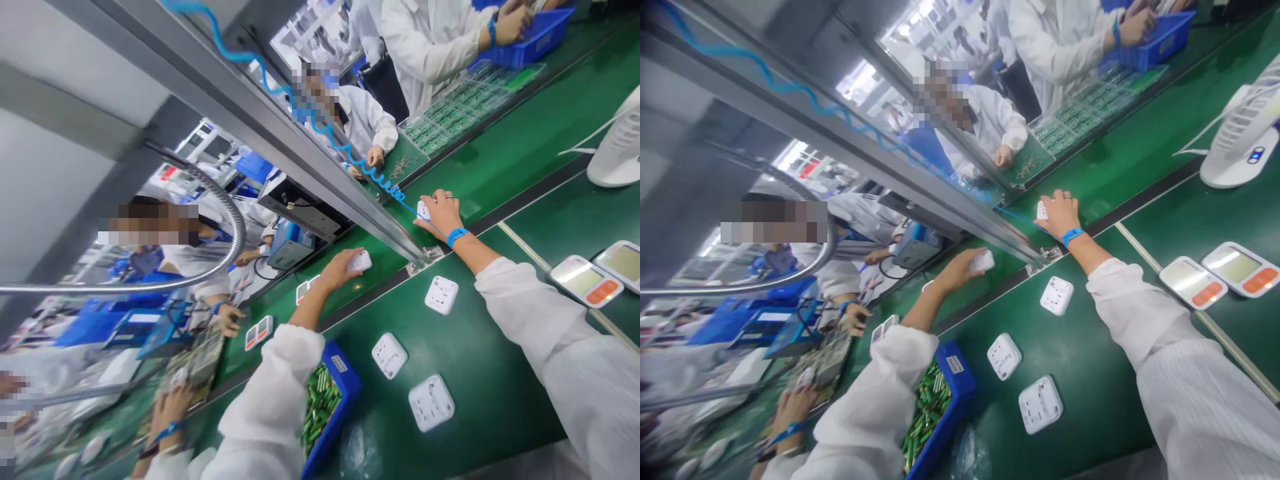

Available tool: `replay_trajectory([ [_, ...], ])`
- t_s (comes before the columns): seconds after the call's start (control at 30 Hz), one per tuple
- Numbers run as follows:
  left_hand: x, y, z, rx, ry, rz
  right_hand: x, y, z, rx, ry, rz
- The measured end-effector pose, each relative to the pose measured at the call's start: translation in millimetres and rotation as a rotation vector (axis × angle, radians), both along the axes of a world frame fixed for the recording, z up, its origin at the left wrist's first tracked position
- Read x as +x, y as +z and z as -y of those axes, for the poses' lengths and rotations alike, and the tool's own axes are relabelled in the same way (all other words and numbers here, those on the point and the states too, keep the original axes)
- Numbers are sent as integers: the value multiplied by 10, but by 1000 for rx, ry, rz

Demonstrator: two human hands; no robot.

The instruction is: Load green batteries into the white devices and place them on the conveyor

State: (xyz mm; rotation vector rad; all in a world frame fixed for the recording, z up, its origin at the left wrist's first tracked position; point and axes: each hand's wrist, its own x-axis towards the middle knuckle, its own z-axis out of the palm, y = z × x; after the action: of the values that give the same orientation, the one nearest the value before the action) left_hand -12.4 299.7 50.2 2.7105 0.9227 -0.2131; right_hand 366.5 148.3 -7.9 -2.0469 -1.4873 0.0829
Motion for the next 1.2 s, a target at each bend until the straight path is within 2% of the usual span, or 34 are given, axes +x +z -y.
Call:
replay_trajectory([
  [0.1,36,146,675,-39,-77,39,-42,31,327,71,-50,-22],
  [0.2,86,189,1355,-139,-166,67,-132,30,712,71,-126,-21],
  [0.27,111,158,1688,-167,-213,92,-213,16,978,45,-182,-15],
  [0.33,119,106,1893,-171,-246,118,-302,-6,1239,7,-219,-12],
  [0.5,14,17,2095,-175,-236,98,-496,-73,1775,-55,-237,1],
  [0.67,-209,-164,2437,-179,-59,95,-613,-137,2064,-71,-167,67],
  [0.77,-225,-351,2732,-109,56,177,-639,-169,2112,-50,-125,111],
  [0.93,-24,-573,3070,43,245,277,-625,-200,2085,-2,-92,100],
  [1.07,143,-593,3143,154,382,353,-603,-185,2079,-27,13,68],
  [1.2,117,-546,3120,182,406,388,-589,-137,2086,-31,93,35],
])
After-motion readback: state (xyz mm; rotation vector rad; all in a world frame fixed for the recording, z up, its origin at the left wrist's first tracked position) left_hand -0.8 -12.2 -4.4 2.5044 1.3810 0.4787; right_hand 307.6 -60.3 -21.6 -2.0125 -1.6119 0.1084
